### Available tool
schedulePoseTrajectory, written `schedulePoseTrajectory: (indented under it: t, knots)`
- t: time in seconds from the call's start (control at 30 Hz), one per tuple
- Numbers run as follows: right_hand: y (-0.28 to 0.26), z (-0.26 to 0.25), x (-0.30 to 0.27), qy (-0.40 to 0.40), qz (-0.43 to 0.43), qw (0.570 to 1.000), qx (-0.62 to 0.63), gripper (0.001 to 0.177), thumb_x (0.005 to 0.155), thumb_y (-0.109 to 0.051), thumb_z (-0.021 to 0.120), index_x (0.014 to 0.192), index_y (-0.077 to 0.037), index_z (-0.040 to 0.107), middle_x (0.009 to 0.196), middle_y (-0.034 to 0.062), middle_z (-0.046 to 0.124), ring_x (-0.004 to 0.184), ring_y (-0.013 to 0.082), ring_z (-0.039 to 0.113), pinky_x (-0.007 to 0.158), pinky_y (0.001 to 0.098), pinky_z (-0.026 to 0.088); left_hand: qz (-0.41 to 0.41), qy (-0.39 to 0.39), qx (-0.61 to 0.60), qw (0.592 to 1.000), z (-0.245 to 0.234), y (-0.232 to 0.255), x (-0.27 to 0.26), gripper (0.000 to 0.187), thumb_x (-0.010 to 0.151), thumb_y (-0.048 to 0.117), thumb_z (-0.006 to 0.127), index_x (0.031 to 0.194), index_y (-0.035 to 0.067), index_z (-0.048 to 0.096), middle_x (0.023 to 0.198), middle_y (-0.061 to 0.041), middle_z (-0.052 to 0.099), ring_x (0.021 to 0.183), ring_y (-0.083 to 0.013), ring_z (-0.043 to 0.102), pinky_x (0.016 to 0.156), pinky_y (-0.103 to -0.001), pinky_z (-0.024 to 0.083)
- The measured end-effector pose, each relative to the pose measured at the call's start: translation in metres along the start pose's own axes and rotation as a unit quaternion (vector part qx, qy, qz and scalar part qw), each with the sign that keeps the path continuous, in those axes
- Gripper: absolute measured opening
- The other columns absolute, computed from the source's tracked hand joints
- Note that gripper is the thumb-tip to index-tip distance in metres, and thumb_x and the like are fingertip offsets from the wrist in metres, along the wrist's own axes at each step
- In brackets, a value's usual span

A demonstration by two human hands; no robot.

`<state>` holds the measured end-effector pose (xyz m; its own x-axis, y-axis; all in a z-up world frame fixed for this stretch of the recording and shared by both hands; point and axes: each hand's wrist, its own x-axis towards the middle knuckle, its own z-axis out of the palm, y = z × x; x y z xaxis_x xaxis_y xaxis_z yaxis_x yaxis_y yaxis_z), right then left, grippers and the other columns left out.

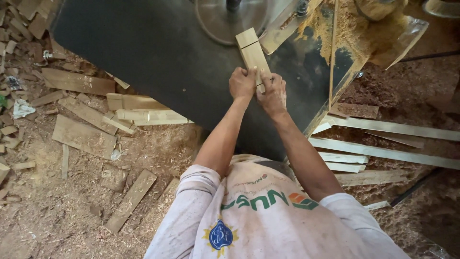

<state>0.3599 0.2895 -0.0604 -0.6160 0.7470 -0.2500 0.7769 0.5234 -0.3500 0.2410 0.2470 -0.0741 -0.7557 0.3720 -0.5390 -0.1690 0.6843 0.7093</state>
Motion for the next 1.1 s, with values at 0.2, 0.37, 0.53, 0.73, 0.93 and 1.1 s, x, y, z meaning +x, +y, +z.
schedulePoseTrajectory:
  t: [0.2,0.37,0.53,0.73,0.93,1.1]
  knots:
    - [-0.012,-0.011,-0.003,-0.003,-0.001,1.000,0.014,0.052,0.094,-0.025,0.074,0.141,-0.021,0.052,0.126,0.0147,0.046,0.120,0.0369,0.056,0.097,0.0531,0.058,-0.019,-0.012,-0.002,1.000,-0.007,0.005,-0.003,0.038,0.088,0.041,0.071,0.102,0.005,0.070,0.093,-0.020,0.074,0.097,-0.0406,0.075,0.080,-0.051,0.059]
    - [-0.015,-0.008,-0.001,0.003,0.001,1.000,0.011,0.050,0.094,-0.026,0.074,0.138,-0.022,0.052,0.125,0.0145,0.046,0.119,0.0367,0.057,0.094,0.0534,0.059,-0.022,-0.017,-0.014,1.000,-0.006,0.000,0.007,0.036,0.089,0.039,0.070,0.101,0.006,0.070,0.088,-0.018,0.074,0.087,-0.0367,0.077,0.076,-0.048,0.059]
    - [-0.019,-0.011,-0.001,0.023,-0.018,1.000,0.005,0.049,0.092,-0.025,0.077,0.135,-0.018,0.055,0.123,0.0156,0.048,0.116,0.0393,0.059,0.091,0.0550,0.060,-0.037,-0.020,-0.013,0.999,-0.006,0.001,0.009,0.032,0.090,0.037,0.070,0.101,0.007,0.069,0.084,-0.015,0.074,0.080,-0.0329,0.078,0.073,-0.044,0.060]
    - [-0.026,-0.020,-0.002,-0.016,0.011,1.000,0.024,0.046,0.097,-0.027,0.071,0.138,-0.023,0.050,0.128,0.0150,0.046,0.124,0.0375,0.056,0.097,0.0540,0.055,-0.029,-0.010,-0.045,0.999,-0.002,-0.009,0.021,0.033,0.084,0.037,0.073,0.097,0.007,0.069,0.079,-0.014,0.073,0.071,-0.0299,0.077,0.069,-0.044,0.061]
    - [-0.014,-0.012,-0.020,-0.033,0.031,0.999,-0.009,0.043,0.095,-0.033,0.071,0.134,-0.022,0.056,0.130,0.0119,0.046,0.126,0.0337,0.054,0.099,0.0513,0.055,0.016,-0.019,-0.027,0.999,-0.008,-0.013,-0.006,0.032,0.087,0.034,0.069,0.094,0.004,0.069,0.080,-0.020,0.071,0.080,-0.0371,0.077,0.071,-0.048,0.060]
    - [-0.011,-0.039,-0.085,-0.091,0.064,0.993,0.024,0.056,0.096,-0.048,0.059,0.145,-0.024,0.047,0.134,0.0112,0.047,0.129,0.0306,0.052,0.105,0.0489,0.049,0.021,-0.107,0.053,0.993,-0.011,-0.020,-0.073,0.052,0.088,0.043,0.068,0.114,0.000,0.057,0.102,-0.029,0.073,0.102,-0.0469,0.072,0.084,-0.060,0.058]
